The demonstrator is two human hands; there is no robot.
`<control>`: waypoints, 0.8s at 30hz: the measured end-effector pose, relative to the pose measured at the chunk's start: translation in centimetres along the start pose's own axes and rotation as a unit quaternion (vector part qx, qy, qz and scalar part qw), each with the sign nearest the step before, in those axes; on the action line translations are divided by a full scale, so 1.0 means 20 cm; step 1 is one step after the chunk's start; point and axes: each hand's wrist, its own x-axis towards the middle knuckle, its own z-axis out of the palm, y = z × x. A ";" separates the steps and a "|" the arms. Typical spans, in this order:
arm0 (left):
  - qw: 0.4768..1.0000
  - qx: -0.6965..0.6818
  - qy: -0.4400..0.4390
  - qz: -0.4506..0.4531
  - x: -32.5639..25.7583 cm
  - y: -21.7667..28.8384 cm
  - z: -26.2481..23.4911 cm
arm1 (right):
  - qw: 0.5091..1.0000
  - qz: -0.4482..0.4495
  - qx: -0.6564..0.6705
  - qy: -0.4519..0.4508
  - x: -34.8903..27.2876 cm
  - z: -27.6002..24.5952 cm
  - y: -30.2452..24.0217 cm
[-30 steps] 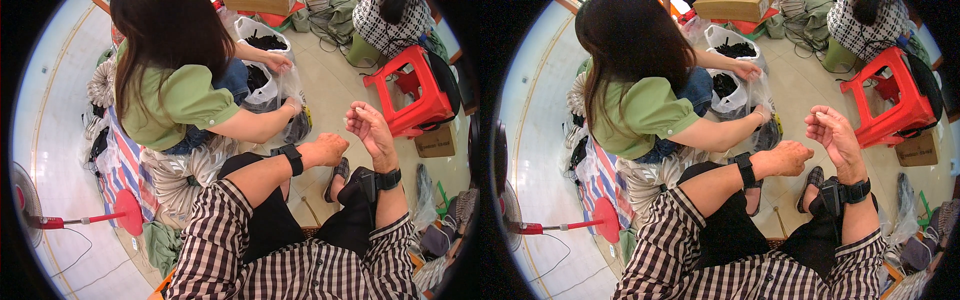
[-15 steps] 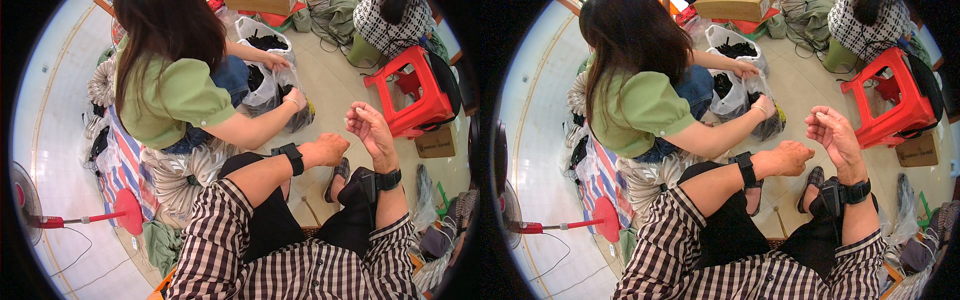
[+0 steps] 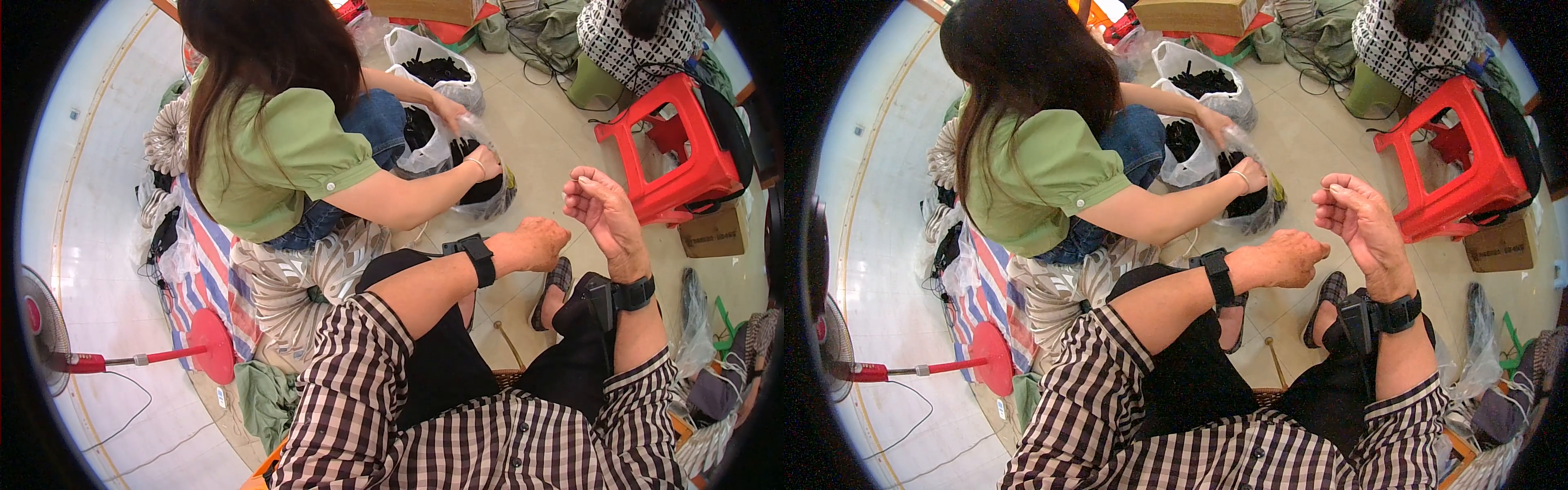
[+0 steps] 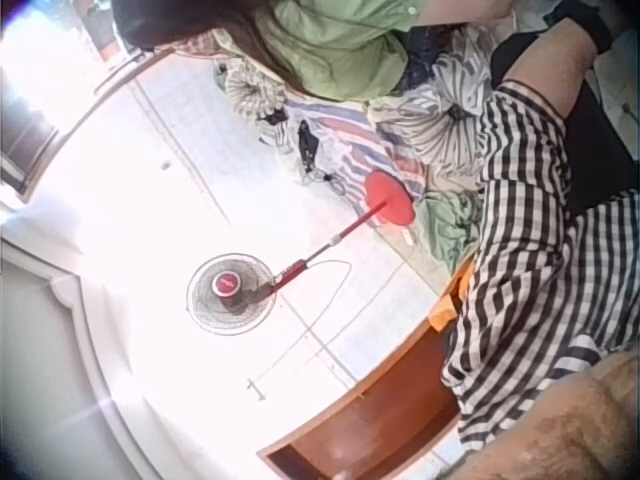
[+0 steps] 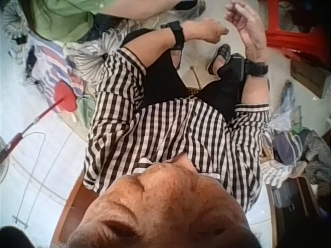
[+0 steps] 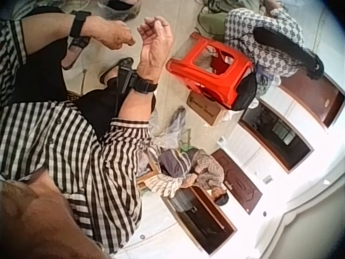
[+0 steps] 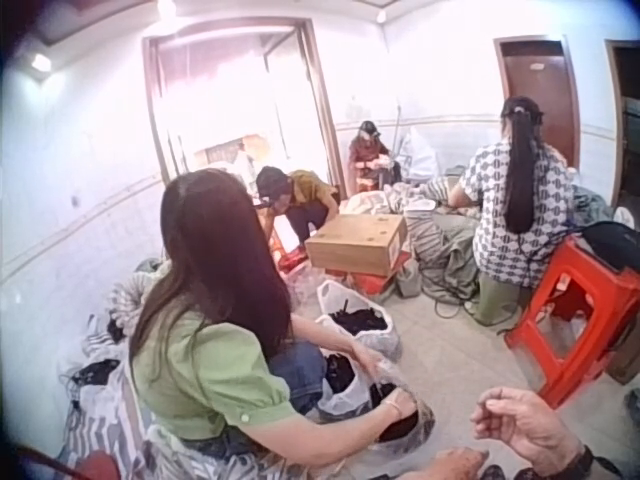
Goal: Sorting and packing black shoe straps into plastic bags.
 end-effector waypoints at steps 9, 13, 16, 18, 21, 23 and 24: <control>1.000 -0.006 0.005 0.000 0.00 -0.01 0.02 | 1.000 0.004 0.002 -0.002 0.00 0.01 0.00; 1.000 -0.006 -0.001 0.000 0.00 0.00 0.01 | 1.000 0.001 0.000 -0.001 -0.01 0.01 0.00; 1.000 -0.004 -0.005 -0.003 0.00 0.00 0.01 | 1.000 0.000 -0.002 0.000 -0.01 0.01 0.00; 1.000 -0.002 -0.007 -0.004 0.00 0.00 0.01 | 1.000 0.003 -0.003 -0.005 -0.01 0.01 0.01; 1.000 0.000 -0.008 0.000 0.00 0.00 0.00 | 1.000 0.002 0.001 -0.007 -0.01 0.01 0.01; 1.000 -0.004 -0.016 -0.008 -0.02 0.02 0.00 | 1.000 0.008 0.002 -0.006 -0.02 0.00 0.02; 1.000 -0.005 -0.016 -0.010 -0.02 0.03 0.01 | 1.000 0.012 0.003 -0.006 -0.03 0.00 0.02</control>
